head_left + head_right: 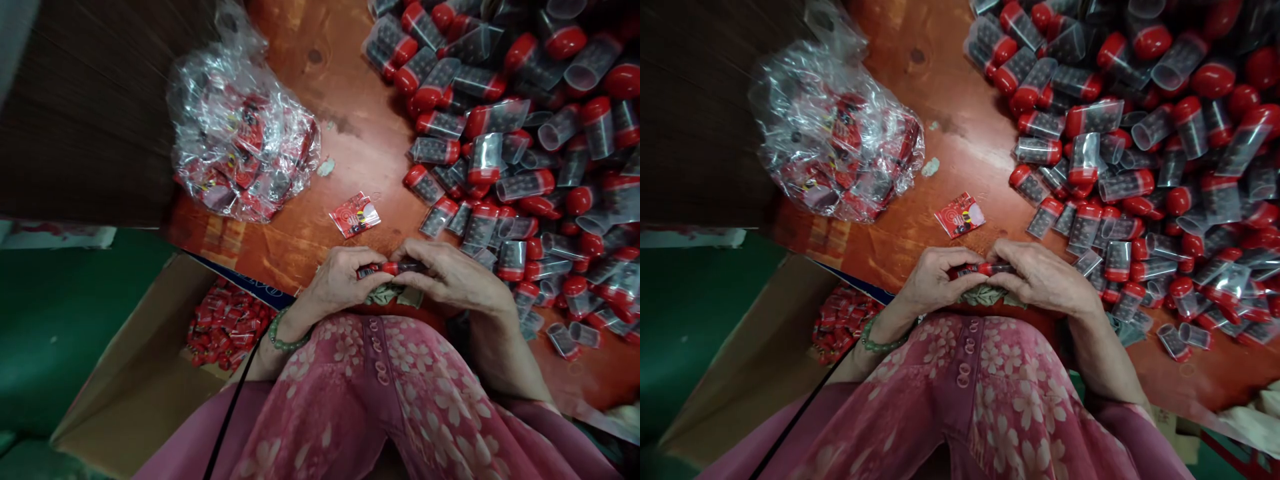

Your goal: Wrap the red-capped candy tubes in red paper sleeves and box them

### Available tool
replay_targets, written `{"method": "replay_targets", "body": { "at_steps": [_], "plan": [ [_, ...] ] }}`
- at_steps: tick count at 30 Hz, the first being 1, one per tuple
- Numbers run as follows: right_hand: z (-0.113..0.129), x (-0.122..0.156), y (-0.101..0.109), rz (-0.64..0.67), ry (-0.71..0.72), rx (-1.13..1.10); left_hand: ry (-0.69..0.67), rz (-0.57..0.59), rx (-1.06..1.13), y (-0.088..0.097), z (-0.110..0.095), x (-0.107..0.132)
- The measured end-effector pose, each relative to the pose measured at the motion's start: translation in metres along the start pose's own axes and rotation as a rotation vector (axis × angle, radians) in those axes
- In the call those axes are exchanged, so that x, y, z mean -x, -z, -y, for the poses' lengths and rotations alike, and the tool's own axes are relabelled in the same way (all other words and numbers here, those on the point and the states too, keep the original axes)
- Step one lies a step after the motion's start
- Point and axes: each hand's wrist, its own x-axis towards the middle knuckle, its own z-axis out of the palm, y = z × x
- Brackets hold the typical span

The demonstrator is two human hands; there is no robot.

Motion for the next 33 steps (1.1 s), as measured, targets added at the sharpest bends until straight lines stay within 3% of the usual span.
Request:
{"method": "replay_targets", "body": {
  "at_steps": [4,9,17,26,28,33],
  "plan": [
    [-0.003,0.001,0.001,0.037,0.003,-0.011,-0.022,0.048,-0.051,0.001,0.0,-0.004],
    [-0.006,0.001,0.001,-0.035,0.007,-0.18,-0.042,0.037,0.003,0.004,-0.003,-0.007],
    [0.003,0.004,-0.029,-0.36,-0.07,0.054,-0.017,0.163,-0.045,-0.008,-0.005,-0.012],
    [-0.011,0.007,-0.055,-0.586,-0.123,-0.018,0.101,0.16,-0.053,-0.021,-0.003,-0.01],
    [-0.01,0.013,-0.053,-0.553,-0.125,-0.111,0.121,0.183,-0.07,-0.018,-0.004,-0.01],
    [-0.014,0.039,-0.041,-0.33,-0.115,-0.251,0.112,0.197,-0.135,-0.01,-0.003,-0.009]
  ]
}}
